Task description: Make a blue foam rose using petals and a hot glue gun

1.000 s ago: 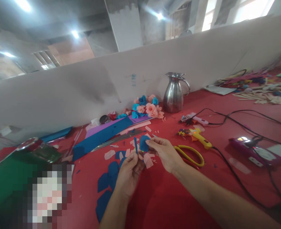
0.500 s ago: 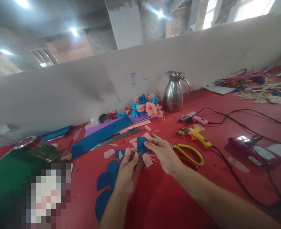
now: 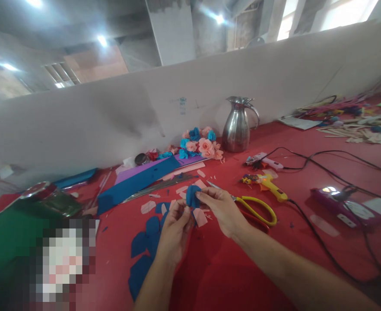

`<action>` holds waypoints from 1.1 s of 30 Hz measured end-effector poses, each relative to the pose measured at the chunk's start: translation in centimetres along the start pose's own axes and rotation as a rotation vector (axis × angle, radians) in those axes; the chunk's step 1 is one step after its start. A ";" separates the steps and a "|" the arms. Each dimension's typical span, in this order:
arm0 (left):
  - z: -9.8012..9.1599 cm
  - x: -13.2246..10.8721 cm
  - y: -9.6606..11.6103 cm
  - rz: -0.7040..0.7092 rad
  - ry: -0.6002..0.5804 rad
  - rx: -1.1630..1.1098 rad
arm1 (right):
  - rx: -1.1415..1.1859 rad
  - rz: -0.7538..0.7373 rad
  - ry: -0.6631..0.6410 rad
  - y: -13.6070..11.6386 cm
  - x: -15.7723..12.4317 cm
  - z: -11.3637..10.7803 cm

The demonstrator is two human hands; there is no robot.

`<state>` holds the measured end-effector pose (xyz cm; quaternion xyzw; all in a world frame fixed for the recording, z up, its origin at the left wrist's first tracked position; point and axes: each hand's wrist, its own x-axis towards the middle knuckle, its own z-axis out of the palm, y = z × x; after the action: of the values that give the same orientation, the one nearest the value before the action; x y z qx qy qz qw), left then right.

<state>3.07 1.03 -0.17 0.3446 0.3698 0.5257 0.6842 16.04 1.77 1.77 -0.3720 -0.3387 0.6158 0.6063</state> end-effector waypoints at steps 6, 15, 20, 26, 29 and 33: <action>-0.2 0.1 -0.2 0.018 0.021 -0.042 | -0.020 0.006 0.024 0.0 0.0 -0.1; -0.1 0.1 -0.1 0.028 0.046 -0.020 | -0.034 0.014 0.016 -0.1 -0.2 0.1; 0.2 0.0 0.1 0.024 0.086 -0.007 | -0.034 0.002 -0.002 0.1 -0.2 0.0; -0.1 0.0 -0.1 0.038 0.099 0.014 | -0.057 -0.015 -0.009 0.2 -0.3 0.1; -0.3 0.2 -0.3 0.067 0.094 0.040 | -0.061 -0.011 -0.012 0.1 -0.4 0.3; -0.3 0.2 -0.4 0.102 0.067 0.074 | -0.038 -0.010 -0.036 -0.3 -0.7 0.5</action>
<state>3.02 1.20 -0.70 0.3701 0.3936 0.5573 0.6305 15.76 1.12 2.32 -0.3708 -0.3629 0.6130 0.5959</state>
